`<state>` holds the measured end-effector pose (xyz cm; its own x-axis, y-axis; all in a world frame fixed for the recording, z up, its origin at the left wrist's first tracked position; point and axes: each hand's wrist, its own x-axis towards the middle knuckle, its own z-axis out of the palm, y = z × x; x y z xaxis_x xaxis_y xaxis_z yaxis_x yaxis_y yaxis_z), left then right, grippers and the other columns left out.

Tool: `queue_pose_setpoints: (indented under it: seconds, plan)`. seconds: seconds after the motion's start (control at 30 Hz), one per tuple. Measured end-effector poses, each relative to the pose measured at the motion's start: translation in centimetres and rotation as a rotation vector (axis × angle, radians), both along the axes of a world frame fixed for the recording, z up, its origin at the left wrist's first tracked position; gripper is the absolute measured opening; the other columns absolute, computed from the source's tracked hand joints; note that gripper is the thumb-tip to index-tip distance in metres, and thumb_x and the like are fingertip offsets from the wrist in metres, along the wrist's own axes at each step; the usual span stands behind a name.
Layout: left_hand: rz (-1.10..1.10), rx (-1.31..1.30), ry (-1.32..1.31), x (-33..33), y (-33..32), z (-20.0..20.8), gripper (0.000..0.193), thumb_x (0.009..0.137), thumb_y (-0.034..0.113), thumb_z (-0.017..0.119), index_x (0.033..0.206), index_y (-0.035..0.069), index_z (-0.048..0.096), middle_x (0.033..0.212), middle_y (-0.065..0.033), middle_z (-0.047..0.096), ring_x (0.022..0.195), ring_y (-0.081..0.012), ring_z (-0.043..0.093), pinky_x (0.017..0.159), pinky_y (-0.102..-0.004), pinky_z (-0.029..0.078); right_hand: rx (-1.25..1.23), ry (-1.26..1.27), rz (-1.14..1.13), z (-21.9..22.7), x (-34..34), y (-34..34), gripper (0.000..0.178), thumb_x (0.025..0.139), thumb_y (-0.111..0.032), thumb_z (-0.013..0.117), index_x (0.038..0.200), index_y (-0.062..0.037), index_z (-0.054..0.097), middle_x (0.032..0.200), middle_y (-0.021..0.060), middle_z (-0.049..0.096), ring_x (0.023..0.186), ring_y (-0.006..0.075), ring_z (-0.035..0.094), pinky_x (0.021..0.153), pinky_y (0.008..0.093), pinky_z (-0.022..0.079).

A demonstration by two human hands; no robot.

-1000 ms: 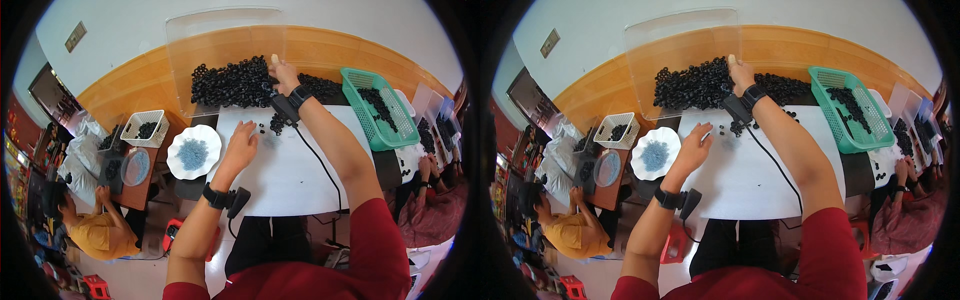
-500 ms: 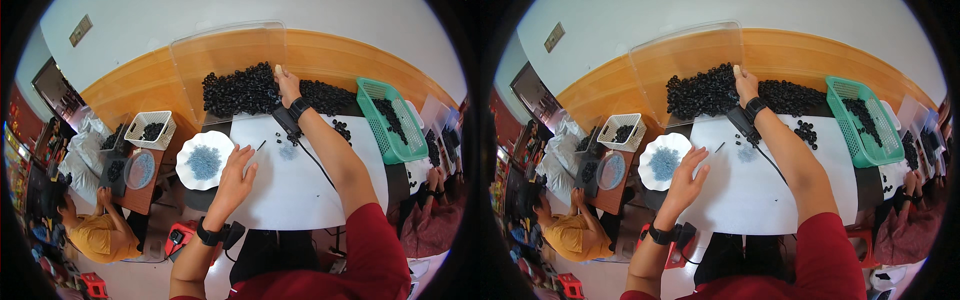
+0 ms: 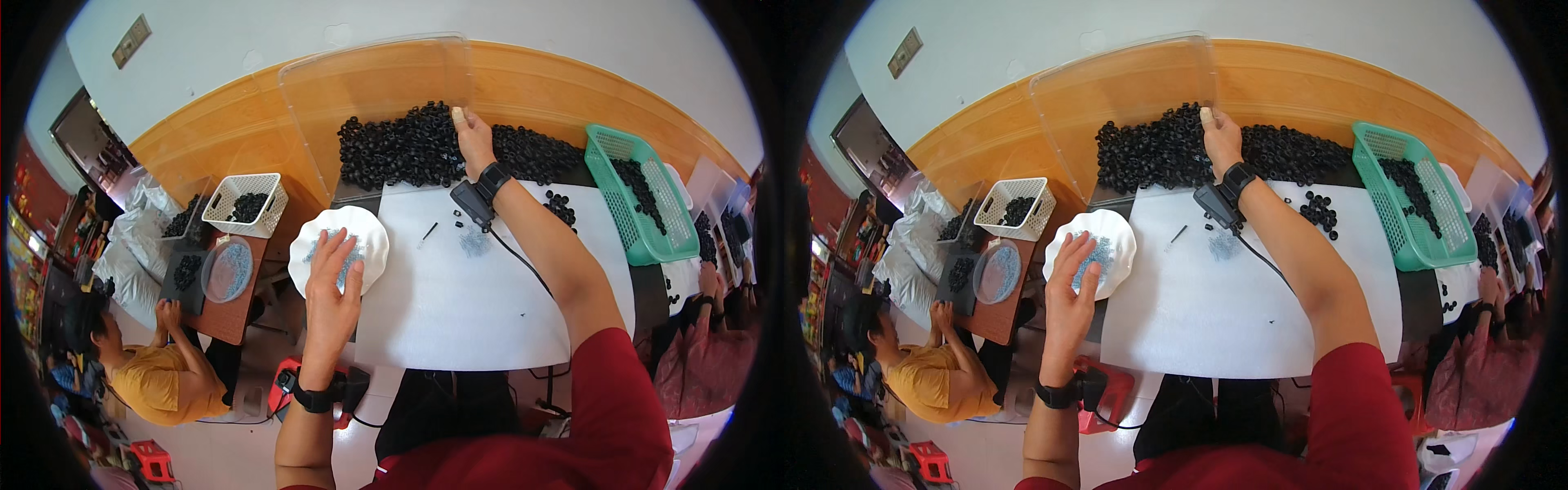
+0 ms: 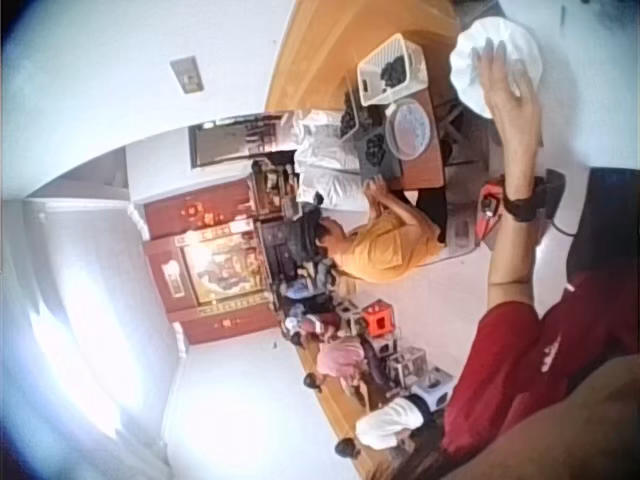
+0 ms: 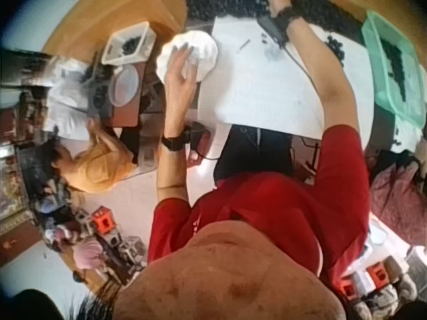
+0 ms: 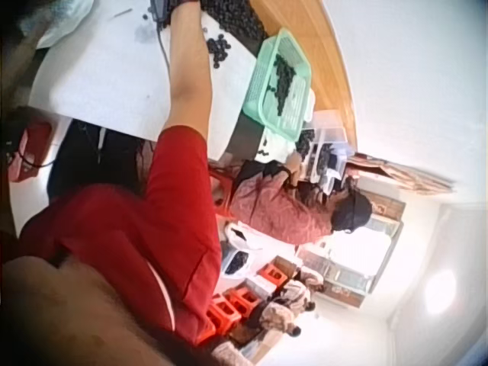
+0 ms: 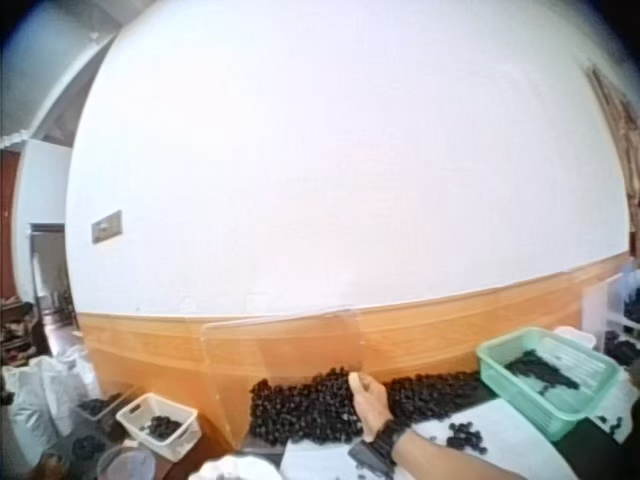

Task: The person picks up a black plastic component and a spring, inserts the spring, and then presses a small white button into the assembly before placing it on the table.

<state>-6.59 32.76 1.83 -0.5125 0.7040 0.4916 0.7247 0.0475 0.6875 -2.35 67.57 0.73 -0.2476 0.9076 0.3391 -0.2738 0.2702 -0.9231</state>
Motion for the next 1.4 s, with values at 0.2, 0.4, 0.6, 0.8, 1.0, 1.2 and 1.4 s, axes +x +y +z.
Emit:
queue_pose_setpoints:
  seconds: [0.2, 0.4, 0.6, 0.8, 1.0, 1.2, 1.4]
  plan:
    - [0.138, 0.042, 0.087, -1.7, -1.3, -1.7, 0.03, 0.092, 0.016, 0.056, 0.117, 0.0, 0.06, 0.135, -0.0171, 0.049, 0.134, -0.0369, 0.035, 0.107, -0.0434, 0.03, 0.052, -0.242, 0.118, 0.8, 1.5, 0.2, 0.05, 0.092, -0.035, 0.061, 0.126, 0.0009, 0.053, 0.113, 0.0142, 0.062, 0.101, 0.0195, 0.057, 0.089, 0.0326, 0.042]
    - [0.345, 0.072, 0.065, -7.1, -2.1, -6.5, 0.055, 0.091, 0.02, 0.058, 0.139, 0.002, 0.038, 0.144, -0.0217, 0.034, 0.136, -0.0348, 0.028, 0.111, -0.042, 0.024, 0.146, -0.408, 0.174, 2.3, 4.9, -0.8, 0.064, 0.088, -0.041, 0.064, 0.13, 0.0033, 0.048, 0.126, 0.0223, 0.055, 0.116, 0.0259, 0.054, 0.097, 0.0331, 0.041]
    - [0.25, 0.219, -0.699, -8.5, -1.6, -8.4, 0.065, 0.092, 0.018, 0.058, 0.144, -0.003, 0.026, 0.148, -0.0215, 0.03, 0.134, -0.0295, 0.034, 0.107, -0.0344, 0.03, 0.256, -0.518, 0.059, 0.6, 11.0, 0.3, 0.062, 0.091, -0.044, 0.058, 0.131, 0.0022, 0.048, 0.122, 0.0206, 0.058, 0.111, 0.0276, 0.057, 0.094, 0.0322, 0.042]
    - [0.29, 0.089, -0.609, -8.7, -1.3, -8.6, 0.067, 0.092, 0.022, 0.056, 0.145, -0.003, 0.023, 0.148, -0.0216, 0.029, 0.136, -0.0305, 0.032, 0.107, -0.035, 0.029, 0.185, -0.724, 0.174, 1.2, 19.8, -5.7, 0.051, 0.092, -0.04, 0.057, 0.125, 0.0003, 0.056, 0.115, 0.0151, 0.063, 0.106, 0.02, 0.057, 0.09, 0.0315, 0.044]
    - [0.242, 0.115, -0.532, -9.1, -1.4, -8.7, 0.073, 0.09, 0.026, 0.061, 0.143, -0.007, 0.024, 0.145, -0.0248, 0.032, 0.132, -0.0297, 0.036, 0.106, -0.0349, 0.031, 0.291, -1.001, 0.196, -0.8, 27.4, -9.9, 0.048, 0.09, -0.037, 0.06, 0.12, 0.0008, 0.058, 0.116, 0.0182, 0.062, 0.107, 0.0249, 0.058, 0.091, 0.0334, 0.045]
    - [0.215, 0.208, -0.423, -9.0, -3.3, -8.8, 0.072, 0.093, 0.031, 0.056, 0.144, -0.006, 0.021, 0.146, -0.025, 0.029, 0.133, -0.0333, 0.034, 0.108, -0.0368, 0.029, 0.721, -1.218, 0.015, -4.8, 31.2, -13.9, 0.049, 0.091, -0.039, 0.055, 0.127, -0.0064, 0.055, 0.132, 0.0221, 0.049, 0.126, 0.0381, 0.043, 0.105, 0.0432, 0.033]
    - [-0.022, 0.269, -0.072, 0.3, -5.0, -5.0, 0.02, 0.091, 0.01, 0.055, 0.107, -0.001, 0.062, 0.109, -0.0146, 0.06, 0.1, -0.0262, 0.057, 0.088, -0.0349, 0.044, 0.819, -1.38, -0.068, -6.6, 32.0, -15.1, 0.053, 0.093, -0.046, 0.049, 0.136, -0.014, 0.048, 0.142, 0.0197, 0.039, 0.132, 0.0378, 0.034, 0.109, 0.0508, 0.024]
